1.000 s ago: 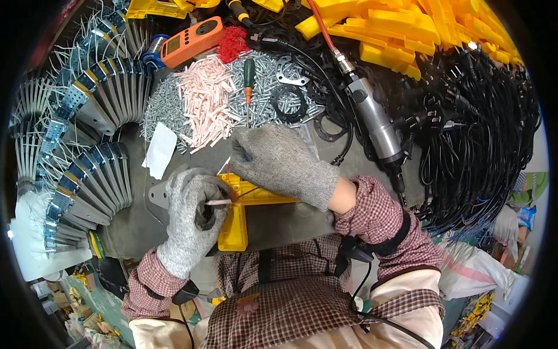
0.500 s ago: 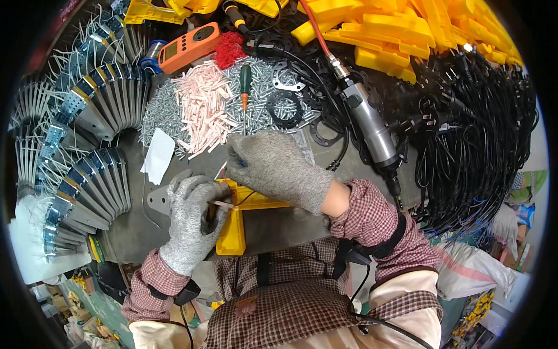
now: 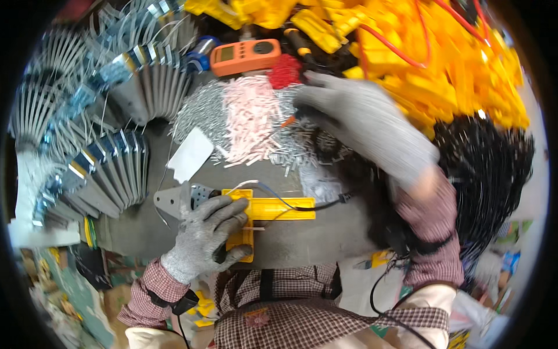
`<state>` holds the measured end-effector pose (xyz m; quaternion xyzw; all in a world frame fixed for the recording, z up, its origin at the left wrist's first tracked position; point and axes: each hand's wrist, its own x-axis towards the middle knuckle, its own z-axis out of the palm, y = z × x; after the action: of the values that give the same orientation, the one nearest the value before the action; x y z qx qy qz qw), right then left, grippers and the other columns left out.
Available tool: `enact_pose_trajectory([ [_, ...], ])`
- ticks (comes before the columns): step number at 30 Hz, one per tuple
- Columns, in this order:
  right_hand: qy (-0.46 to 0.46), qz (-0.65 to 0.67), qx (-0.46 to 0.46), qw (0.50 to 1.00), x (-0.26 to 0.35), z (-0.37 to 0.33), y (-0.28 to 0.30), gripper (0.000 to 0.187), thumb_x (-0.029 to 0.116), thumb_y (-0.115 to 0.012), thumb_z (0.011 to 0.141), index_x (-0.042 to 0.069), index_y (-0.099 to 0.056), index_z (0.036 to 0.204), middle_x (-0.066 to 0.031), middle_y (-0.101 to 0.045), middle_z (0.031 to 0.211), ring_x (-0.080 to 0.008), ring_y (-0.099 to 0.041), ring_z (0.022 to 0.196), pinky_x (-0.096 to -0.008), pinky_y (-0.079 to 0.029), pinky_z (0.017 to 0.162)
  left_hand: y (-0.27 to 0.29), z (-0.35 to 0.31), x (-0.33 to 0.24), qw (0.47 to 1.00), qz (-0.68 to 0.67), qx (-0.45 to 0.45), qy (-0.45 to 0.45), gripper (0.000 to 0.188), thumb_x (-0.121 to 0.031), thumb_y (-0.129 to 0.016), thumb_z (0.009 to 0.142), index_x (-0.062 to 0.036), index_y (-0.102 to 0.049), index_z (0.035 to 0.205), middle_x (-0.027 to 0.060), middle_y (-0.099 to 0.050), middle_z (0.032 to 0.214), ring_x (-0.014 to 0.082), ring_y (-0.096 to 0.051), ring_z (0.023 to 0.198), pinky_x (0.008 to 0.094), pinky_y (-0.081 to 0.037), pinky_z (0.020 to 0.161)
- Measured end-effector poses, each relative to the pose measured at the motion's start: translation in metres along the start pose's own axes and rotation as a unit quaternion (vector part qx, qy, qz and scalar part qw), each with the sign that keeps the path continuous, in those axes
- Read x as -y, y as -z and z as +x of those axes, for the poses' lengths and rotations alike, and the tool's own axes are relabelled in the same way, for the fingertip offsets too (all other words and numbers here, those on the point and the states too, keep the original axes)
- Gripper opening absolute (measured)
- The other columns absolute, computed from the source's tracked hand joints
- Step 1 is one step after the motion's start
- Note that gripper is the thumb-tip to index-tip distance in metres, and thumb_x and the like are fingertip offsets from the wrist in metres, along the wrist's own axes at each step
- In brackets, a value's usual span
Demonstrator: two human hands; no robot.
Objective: The recorder is assembling electronic components by wiring, soldering, and fastening them into yellow plastic housings and metal frames.
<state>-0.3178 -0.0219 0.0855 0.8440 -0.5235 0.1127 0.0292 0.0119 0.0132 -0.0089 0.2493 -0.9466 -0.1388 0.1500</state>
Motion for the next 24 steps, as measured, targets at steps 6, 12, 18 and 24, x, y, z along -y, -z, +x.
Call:
enact_pose_trajectory([
  [6,-0.081,0.259,0.103,0.957,0.082,-0.014,0.014,0.021,0.008,-0.075,0.079,0.005,-0.074,0.100,-0.0101,-0.066,0.083,-0.0284,-0.066,0.074,-0.0370,-0.054,0.070,-0.022,-0.014,0.006,0.998,-0.001,-0.056,-0.024,0.058,-0.056,-0.074,0.077,-0.0119,-0.073,0.115,0.0031,-0.067,0.123,0.0228,-0.055,0.123,0.0649,-0.024,0.116],
  [12,-0.082,0.518,-0.246,0.815,0.108,-0.046,-0.037,0.021,0.007,-0.081,0.079,0.001,-0.069,0.095,-0.0109,-0.070,0.081,-0.0221,-0.070,0.068,-0.0349,-0.057,0.065,-0.022,-0.008,0.005,0.999,-0.020,-0.034,-0.038,0.059,-0.056,-0.065,0.086,-0.0070,-0.070,0.119,0.0065,-0.066,0.118,0.0244,-0.054,0.122,0.0601,-0.026,0.117],
  [18,-0.076,0.353,-0.035,0.932,0.106,-0.034,-0.046,0.021,0.015,-0.081,0.084,0.007,-0.070,0.099,-0.0102,-0.070,0.082,-0.0241,-0.069,0.067,-0.0353,-0.056,0.062,-0.021,-0.009,0.005,0.999,-0.007,-0.033,-0.014,0.057,-0.055,-0.074,0.078,-0.0108,-0.073,0.114,0.0048,-0.067,0.118,0.0251,-0.055,0.121,0.0603,-0.026,0.117],
  [24,-0.085,0.331,-0.042,0.939,0.111,-0.035,-0.055,0.027,0.022,-0.082,0.084,0.009,-0.068,0.104,-0.0092,-0.069,0.088,-0.0259,-0.071,0.073,-0.0353,-0.056,0.064,-0.023,-0.007,0.003,0.998,-0.004,-0.053,-0.026,0.055,-0.051,-0.077,0.076,-0.0094,-0.072,0.112,0.0054,-0.066,0.118,0.0258,-0.054,0.121,0.0593,-0.032,0.114],
])
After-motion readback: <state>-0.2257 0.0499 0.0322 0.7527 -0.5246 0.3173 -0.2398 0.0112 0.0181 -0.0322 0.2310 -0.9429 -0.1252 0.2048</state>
